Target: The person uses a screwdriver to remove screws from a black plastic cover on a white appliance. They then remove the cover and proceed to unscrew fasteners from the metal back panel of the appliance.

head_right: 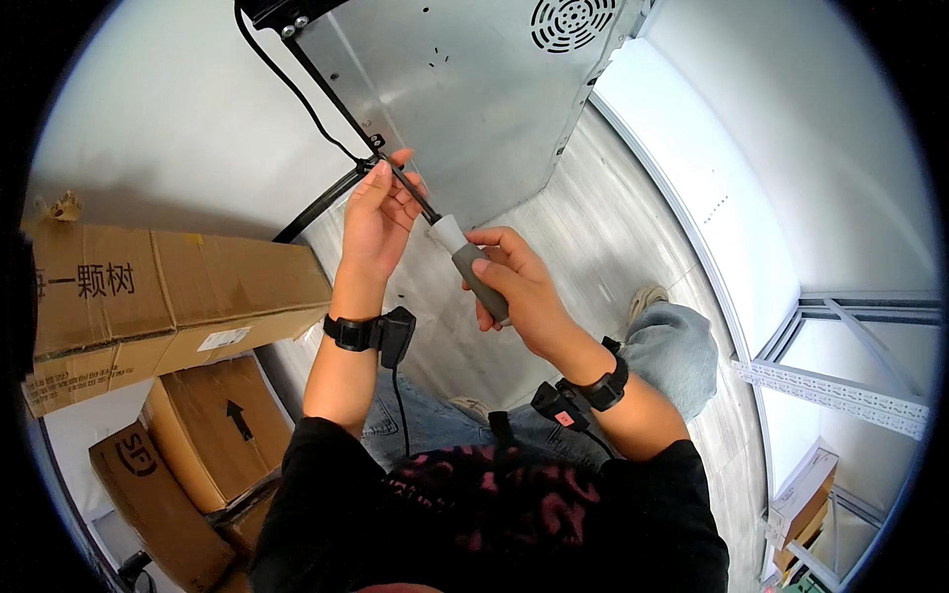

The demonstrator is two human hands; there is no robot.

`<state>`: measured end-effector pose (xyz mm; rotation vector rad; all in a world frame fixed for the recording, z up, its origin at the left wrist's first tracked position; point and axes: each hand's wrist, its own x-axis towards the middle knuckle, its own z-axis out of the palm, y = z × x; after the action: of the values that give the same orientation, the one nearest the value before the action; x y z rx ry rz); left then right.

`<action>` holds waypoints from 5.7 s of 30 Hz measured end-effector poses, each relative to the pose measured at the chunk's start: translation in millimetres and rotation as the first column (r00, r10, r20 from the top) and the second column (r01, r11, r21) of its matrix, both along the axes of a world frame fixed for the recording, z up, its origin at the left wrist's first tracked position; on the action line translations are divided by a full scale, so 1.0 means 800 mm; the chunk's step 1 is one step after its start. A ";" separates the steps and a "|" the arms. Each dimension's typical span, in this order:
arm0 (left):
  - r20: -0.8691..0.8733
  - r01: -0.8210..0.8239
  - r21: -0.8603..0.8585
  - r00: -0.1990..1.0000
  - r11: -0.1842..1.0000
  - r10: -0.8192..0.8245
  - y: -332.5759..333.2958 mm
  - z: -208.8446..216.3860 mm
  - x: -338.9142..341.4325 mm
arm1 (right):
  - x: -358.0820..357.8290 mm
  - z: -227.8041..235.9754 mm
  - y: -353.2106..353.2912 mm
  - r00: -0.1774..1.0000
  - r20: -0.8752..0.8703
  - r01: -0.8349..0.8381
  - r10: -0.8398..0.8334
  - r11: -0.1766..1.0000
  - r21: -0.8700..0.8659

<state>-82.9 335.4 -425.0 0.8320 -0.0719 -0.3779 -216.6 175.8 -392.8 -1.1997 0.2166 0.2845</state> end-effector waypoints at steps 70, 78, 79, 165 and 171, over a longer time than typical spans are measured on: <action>0.109 -0.025 0.413 0.994 0.911 -0.022 0.006 0.071 0.002 | 0.007 0.000 0.015 0.957 -0.007 -0.283 0.288 0.944 0.168; 0.109 -0.032 0.435 0.994 0.900 -0.017 0.005 0.071 0.002 | 0.008 -0.011 0.023 0.965 0.047 -0.247 0.259 0.952 -0.181; 0.127 -0.040 0.450 0.992 0.892 -0.019 0.006 0.070 0.003 | 0.009 -0.012 0.022 0.960 0.018 -0.269 0.279 0.938 -0.220; 0.426 -0.263 0.902 0.669 0.342 -0.609 -0.898 -0.389 0.081 | -0.038 -0.379 -0.764 0.595 -0.389 0.766 -0.703 0.643 0.011; 0.384 -0.241 0.922 0.670 0.303 -0.635 -0.896 -0.389 0.085 | -0.029 -0.370 -0.752 0.650 -0.362 0.717 -0.668 0.697 0.002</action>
<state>-15.3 -381.0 -736.4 2.2204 -0.8168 -0.3098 -239.9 -425.7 -688.5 -0.8303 0.9281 -0.1866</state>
